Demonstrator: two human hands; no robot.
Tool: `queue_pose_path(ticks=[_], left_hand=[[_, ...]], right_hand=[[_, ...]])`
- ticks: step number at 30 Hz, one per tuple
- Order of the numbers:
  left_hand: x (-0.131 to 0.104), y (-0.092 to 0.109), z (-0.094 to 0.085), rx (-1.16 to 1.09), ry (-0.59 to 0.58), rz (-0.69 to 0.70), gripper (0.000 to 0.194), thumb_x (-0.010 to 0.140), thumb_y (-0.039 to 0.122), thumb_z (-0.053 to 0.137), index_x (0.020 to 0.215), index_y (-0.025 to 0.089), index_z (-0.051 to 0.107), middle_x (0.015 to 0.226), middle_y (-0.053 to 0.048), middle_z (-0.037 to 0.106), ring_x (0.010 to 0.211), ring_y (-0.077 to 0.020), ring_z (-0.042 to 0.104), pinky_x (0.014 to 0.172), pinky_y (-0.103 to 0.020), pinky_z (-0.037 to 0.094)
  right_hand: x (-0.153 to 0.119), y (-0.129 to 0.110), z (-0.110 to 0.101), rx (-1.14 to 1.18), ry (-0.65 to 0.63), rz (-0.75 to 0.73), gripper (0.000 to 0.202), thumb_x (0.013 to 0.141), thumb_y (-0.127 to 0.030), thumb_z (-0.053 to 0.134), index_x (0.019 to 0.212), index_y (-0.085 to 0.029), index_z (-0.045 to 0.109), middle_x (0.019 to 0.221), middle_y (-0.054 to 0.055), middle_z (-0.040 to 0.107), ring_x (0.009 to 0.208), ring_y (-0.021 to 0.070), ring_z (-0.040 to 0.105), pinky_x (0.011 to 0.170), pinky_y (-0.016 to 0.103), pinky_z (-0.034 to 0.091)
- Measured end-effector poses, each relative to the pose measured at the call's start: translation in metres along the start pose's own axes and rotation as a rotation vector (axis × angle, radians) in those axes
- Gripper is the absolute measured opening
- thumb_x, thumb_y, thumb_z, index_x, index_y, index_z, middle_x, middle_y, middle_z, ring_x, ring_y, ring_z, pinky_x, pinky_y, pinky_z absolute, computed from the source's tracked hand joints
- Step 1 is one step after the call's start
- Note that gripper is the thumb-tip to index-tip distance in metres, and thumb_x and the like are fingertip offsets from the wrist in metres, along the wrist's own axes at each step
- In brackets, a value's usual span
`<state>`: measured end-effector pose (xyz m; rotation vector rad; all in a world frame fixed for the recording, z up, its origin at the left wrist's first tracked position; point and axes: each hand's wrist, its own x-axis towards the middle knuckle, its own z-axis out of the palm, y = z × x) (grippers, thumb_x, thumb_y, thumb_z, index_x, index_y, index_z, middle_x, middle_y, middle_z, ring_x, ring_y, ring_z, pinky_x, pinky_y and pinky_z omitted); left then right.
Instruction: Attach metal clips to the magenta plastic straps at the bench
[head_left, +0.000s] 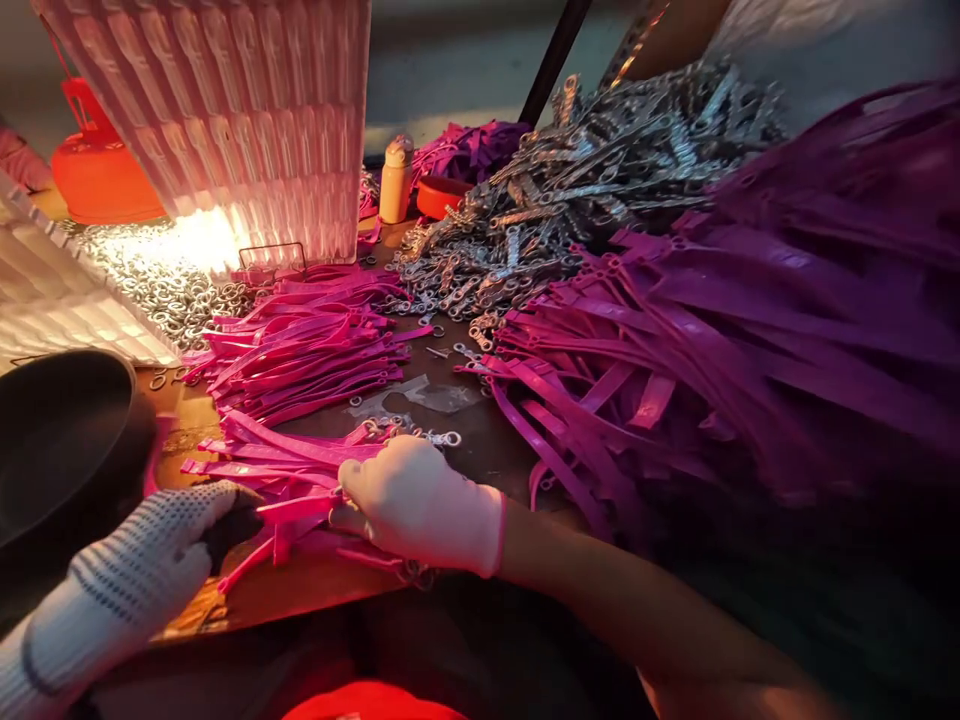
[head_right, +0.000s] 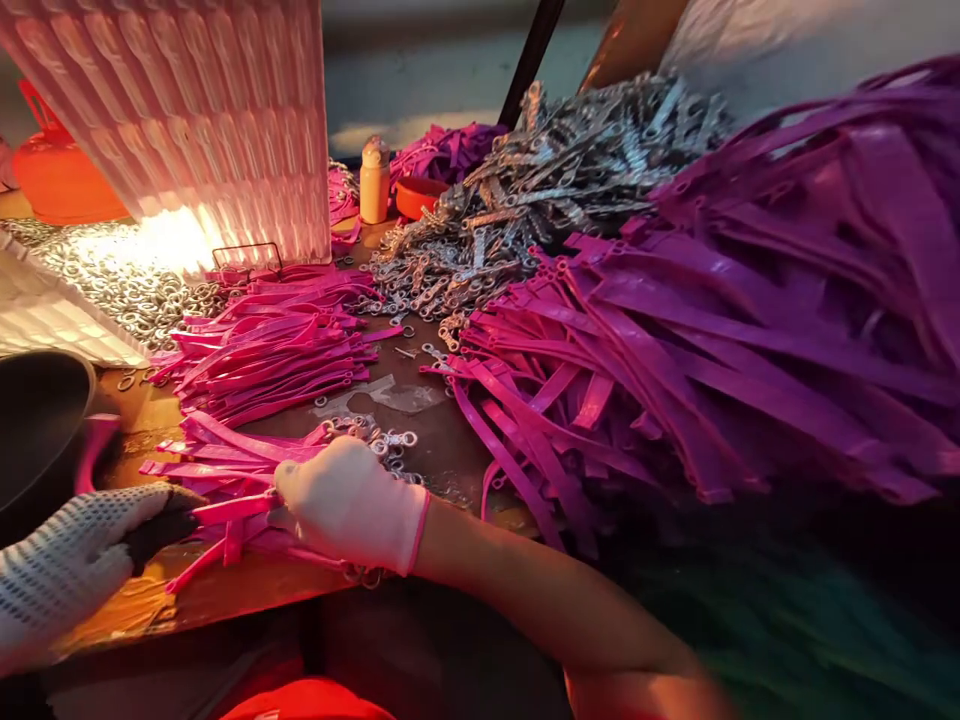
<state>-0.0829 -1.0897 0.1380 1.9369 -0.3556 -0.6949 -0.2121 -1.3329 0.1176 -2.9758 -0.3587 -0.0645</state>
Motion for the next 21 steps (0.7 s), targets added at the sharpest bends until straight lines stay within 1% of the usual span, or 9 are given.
queue_pose_path(ticks=[2,4,6,8,10,12,14,16,21], left_hand=[[0.016,0.003,0.012,0.208,-0.019,0.132,0.035,0.052,0.01,0.085,0.084,0.024,0.083,0.098,-0.006,0.079,0.097,-0.0282,0.068,0.089,-0.026,0.055],[0.027,0.003,0.027,0.168,0.03,0.169,0.032,0.058,0.02,0.086,0.09,0.024,0.082,0.09,-0.006,0.079,0.08,-0.0223,0.068,0.071,-0.022,0.055],[0.035,0.003,0.042,-0.072,-0.013,0.05,0.024,0.071,0.035,0.083,0.089,0.02,0.08,0.064,-0.003,0.069,0.051,-0.013,0.053,0.046,-0.018,0.043],[0.042,0.004,0.053,-0.413,-0.125,-0.172,0.034,0.083,0.048,0.073,0.093,0.017,0.077,0.054,0.0,0.059,0.039,-0.0072,0.034,0.035,-0.017,0.029],[0.051,0.007,0.062,-0.708,-0.17,-0.372,0.04,0.089,0.048,0.066,0.103,0.013,0.076,0.065,-0.005,0.065,0.039,-0.0061,0.034,0.033,-0.017,0.028],[0.062,0.01,0.069,-0.849,-0.176,-0.434,0.033,0.087,0.033,0.068,0.111,0.011,0.074,0.083,-0.01,0.071,0.045,-0.0069,0.045,0.037,-0.018,0.037],[0.072,0.008,0.076,-0.847,-0.216,-0.392,0.033,0.081,0.019,0.073,0.113,0.01,0.073,0.086,-0.009,0.071,0.053,-0.0077,0.052,0.045,-0.017,0.044],[0.078,0.004,0.081,-0.811,-0.251,-0.319,0.037,0.077,0.018,0.078,0.113,0.013,0.072,0.081,-0.005,0.068,0.055,-0.0067,0.053,0.047,-0.015,0.044],[0.083,0.0,0.093,-0.689,-0.293,-0.145,0.04,0.079,0.052,0.077,0.086,0.014,0.064,0.065,0.001,0.059,0.044,-0.0041,0.038,0.037,-0.014,0.028]], right_hand=[[-0.002,0.008,-0.004,-0.01,-0.082,0.072,0.052,0.092,-0.063,0.06,0.09,-0.012,0.071,0.073,0.011,0.07,0.066,0.022,0.064,0.06,0.031,0.035],[-0.005,0.024,-0.009,0.025,-0.11,0.095,0.059,0.086,-0.072,0.061,0.088,-0.014,0.073,0.082,0.012,0.072,0.076,0.0228,0.065,0.065,0.031,0.038],[-0.004,0.052,-0.014,0.089,-0.061,0.129,0.054,0.092,-0.068,0.057,0.092,-0.017,0.075,0.092,0.01,0.073,0.085,0.0212,0.065,0.072,0.03,0.041],[0.004,0.09,-0.018,0.115,0.003,0.292,0.039,0.1,-0.053,0.053,0.101,-0.02,0.075,0.1,0.007,0.074,0.093,0.0184,0.065,0.08,0.027,0.042],[0.023,0.134,-0.018,0.057,0.02,0.55,0.027,0.103,-0.038,0.053,0.108,-0.023,0.074,0.106,0.004,0.075,0.099,0.0174,0.066,0.084,0.026,0.043],[0.048,0.174,-0.015,-0.037,0.006,0.728,0.027,0.102,-0.029,0.05,0.113,-0.022,0.074,0.112,0.006,0.075,0.103,0.0193,0.067,0.085,0.027,0.044],[0.076,0.206,-0.009,-0.104,0.021,0.779,0.032,0.103,-0.024,0.044,0.118,-0.02,0.072,0.118,0.01,0.073,0.108,0.0221,0.065,0.089,0.029,0.044],[0.1,0.226,0.0,-0.144,0.04,0.77,0.032,0.102,-0.024,0.044,0.121,-0.018,0.069,0.123,0.013,0.07,0.114,0.0242,0.062,0.094,0.032,0.044],[0.131,0.241,0.03,-0.206,0.02,0.792,0.033,0.098,-0.017,0.049,0.128,-0.009,0.061,0.126,0.023,0.064,0.119,0.0282,0.059,0.095,0.035,0.045]])
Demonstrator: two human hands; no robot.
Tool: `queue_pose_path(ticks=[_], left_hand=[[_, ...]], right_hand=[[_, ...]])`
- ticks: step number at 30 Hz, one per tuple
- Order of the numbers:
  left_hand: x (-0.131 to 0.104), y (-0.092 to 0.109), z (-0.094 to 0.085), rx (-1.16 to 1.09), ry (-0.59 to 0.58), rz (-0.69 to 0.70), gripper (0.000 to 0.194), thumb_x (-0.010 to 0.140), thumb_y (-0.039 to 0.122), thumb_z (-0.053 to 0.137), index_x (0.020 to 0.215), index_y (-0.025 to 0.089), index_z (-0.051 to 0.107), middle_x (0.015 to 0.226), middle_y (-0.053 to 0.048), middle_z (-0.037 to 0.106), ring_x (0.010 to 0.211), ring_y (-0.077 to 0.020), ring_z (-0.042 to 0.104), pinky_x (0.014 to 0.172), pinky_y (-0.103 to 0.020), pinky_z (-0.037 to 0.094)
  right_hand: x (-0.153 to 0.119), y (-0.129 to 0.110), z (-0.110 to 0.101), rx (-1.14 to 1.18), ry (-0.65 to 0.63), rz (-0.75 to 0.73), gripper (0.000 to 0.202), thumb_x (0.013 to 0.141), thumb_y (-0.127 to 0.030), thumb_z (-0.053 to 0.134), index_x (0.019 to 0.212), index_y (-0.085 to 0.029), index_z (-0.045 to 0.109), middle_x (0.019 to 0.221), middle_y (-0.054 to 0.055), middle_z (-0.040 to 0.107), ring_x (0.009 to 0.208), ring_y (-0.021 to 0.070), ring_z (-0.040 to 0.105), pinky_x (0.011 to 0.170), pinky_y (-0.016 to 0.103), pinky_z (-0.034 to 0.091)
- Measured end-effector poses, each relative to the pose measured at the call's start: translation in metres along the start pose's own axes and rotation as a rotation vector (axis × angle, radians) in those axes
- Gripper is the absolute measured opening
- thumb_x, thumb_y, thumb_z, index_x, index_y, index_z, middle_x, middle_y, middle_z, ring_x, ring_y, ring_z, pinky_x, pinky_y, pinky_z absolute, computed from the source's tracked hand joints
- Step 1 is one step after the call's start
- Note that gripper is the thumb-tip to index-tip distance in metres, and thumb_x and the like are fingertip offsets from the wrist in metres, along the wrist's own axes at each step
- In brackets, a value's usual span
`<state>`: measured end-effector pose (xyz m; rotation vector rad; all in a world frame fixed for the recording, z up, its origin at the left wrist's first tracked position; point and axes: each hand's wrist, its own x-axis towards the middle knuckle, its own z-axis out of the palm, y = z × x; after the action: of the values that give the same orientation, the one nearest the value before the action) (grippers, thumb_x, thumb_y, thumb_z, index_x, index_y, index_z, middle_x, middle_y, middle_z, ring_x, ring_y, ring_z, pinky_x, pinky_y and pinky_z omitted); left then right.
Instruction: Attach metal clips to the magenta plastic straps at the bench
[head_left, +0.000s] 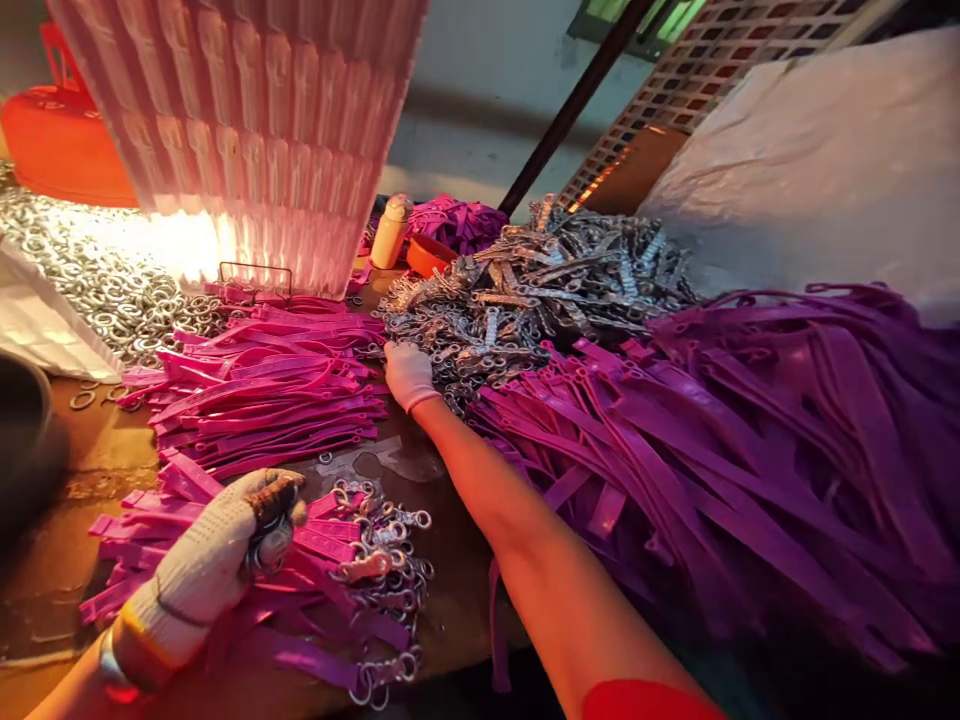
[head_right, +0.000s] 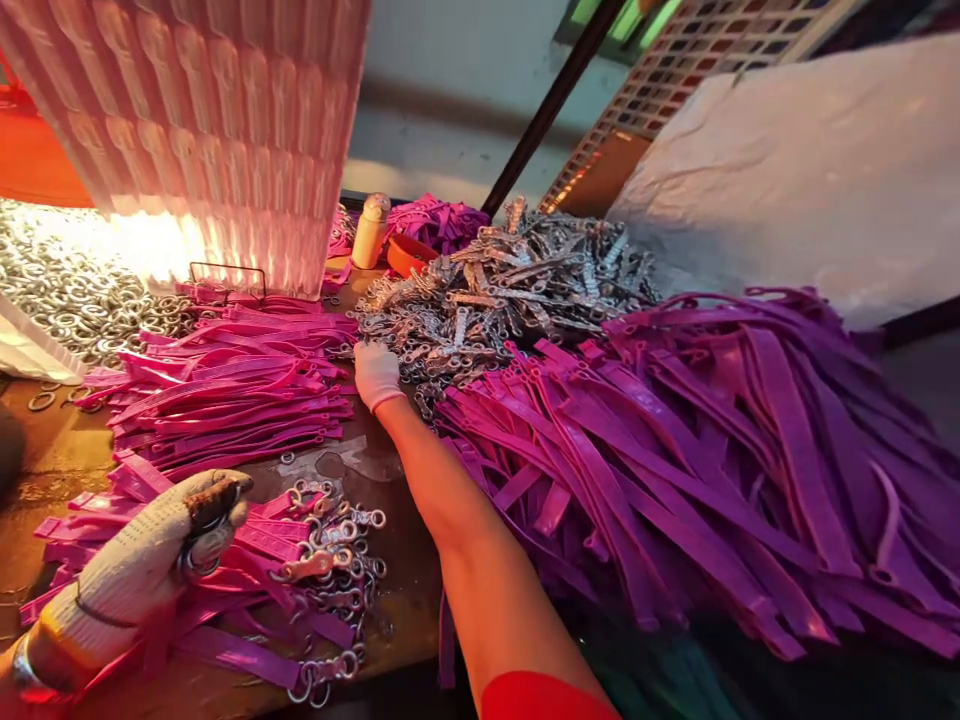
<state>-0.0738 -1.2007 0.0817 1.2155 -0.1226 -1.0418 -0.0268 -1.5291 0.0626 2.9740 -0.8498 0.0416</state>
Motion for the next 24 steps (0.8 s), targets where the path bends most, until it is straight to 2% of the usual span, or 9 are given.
queue_pose_path(ticks=[2,5,8,11,15,18,20,22,24], left_hand=[[0.001,0.001,0.002,0.085,-0.011,0.024,0.047,0.082,0.06,0.07,0.077,0.015,0.06,0.058,0.002,0.054,0.041,-0.005,0.037,0.037,-0.016,0.028],[0.004,0.003,0.001,0.131,-0.044,0.0,0.049,0.085,0.061,0.066,0.067,0.016,0.054,0.048,0.004,0.043,0.038,-0.0056,0.033,0.037,-0.017,0.024],[0.007,0.0,-0.007,0.025,-0.091,-0.053,0.037,0.085,0.051,0.069,0.079,0.016,0.061,0.055,0.005,0.045,0.042,-0.0052,0.034,0.039,-0.017,0.025],[0.005,-0.005,-0.013,-0.02,-0.115,-0.064,0.034,0.084,0.044,0.073,0.098,0.013,0.067,0.064,0.004,0.049,0.046,-0.0042,0.035,0.041,-0.015,0.026],[-0.007,-0.008,-0.011,0.021,-0.097,-0.01,0.034,0.081,0.044,0.076,0.092,0.014,0.065,0.06,0.006,0.044,0.047,-0.0047,0.03,0.041,-0.016,0.027],[-0.017,-0.012,-0.008,0.064,-0.089,-0.017,0.036,0.083,0.049,0.072,0.08,0.015,0.061,0.054,0.007,0.041,0.044,-0.0053,0.028,0.04,-0.018,0.025],[-0.023,-0.016,-0.009,0.073,-0.134,-0.045,0.039,0.085,0.052,0.068,0.074,0.017,0.057,0.052,0.007,0.04,0.043,-0.0055,0.027,0.039,-0.019,0.022],[-0.028,-0.02,-0.011,0.105,-0.177,-0.037,0.039,0.085,0.051,0.066,0.069,0.017,0.054,0.053,0.005,0.041,0.044,-0.0062,0.027,0.04,-0.02,0.022],[-0.034,-0.024,-0.014,0.184,-0.192,0.009,0.039,0.082,0.049,0.066,0.065,0.018,0.052,0.054,0.004,0.043,0.046,-0.0072,0.03,0.043,-0.021,0.025]], right_hand=[[-0.001,-0.003,0.01,-0.015,-0.004,0.035,0.034,0.1,-0.015,0.043,0.131,-0.006,0.056,0.124,0.026,0.063,0.117,0.0283,0.06,0.093,0.035,0.046],[-0.007,0.002,0.016,-0.007,-0.037,0.082,0.035,0.098,-0.011,0.043,0.131,-0.008,0.055,0.117,0.024,0.068,0.108,0.0266,0.066,0.089,0.034,0.047],[-0.018,0.019,0.013,0.047,-0.068,0.135,0.034,0.094,-0.01,0.05,0.126,-0.01,0.06,0.106,0.02,0.072,0.098,0.027,0.069,0.085,0.034,0.048],[-0.035,0.038,0.002,0.134,-0.013,0.186,0.031,0.096,-0.018,0.049,0.121,-0.012,0.065,0.108,0.02,0.073,0.104,0.0295,0.067,0.088,0.036,0.047],[-0.083,0.035,-0.013,0.287,0.094,0.158,0.031,0.098,-0.019,0.042,0.116,-0.012,0.066,0.118,0.017,0.07,0.112,0.0253,0.062,0.096,0.034,0.046],[-0.142,0.005,-0.024,0.499,0.103,-0.039,0.027,0.101,-0.025,0.041,0.116,-0.018,0.063,0.105,0.007,0.073,0.092,0.0171,0.066,0.083,0.026,0.05],[-0.184,-0.021,-0.031,0.732,0.168,-0.354,0.024,0.102,-0.025,0.044,0.117,-0.02,0.062,0.103,0.006,0.071,0.09,0.0169,0.065,0.083,0.027,0.05],[-0.218,-0.046,-0.037,0.74,0.212,-0.621,0.026,0.099,-0.018,0.047,0.121,-0.022,0.061,0.105,0.006,0.068,0.094,0.0185,0.063,0.085,0.03,0.048],[-0.24,-0.064,-0.041,0.629,0.209,-0.746,0.031,0.096,-0.012,0.048,0.123,-0.022,0.059,0.105,0.006,0.066,0.093,0.0192,0.06,0.082,0.031,0.047]])
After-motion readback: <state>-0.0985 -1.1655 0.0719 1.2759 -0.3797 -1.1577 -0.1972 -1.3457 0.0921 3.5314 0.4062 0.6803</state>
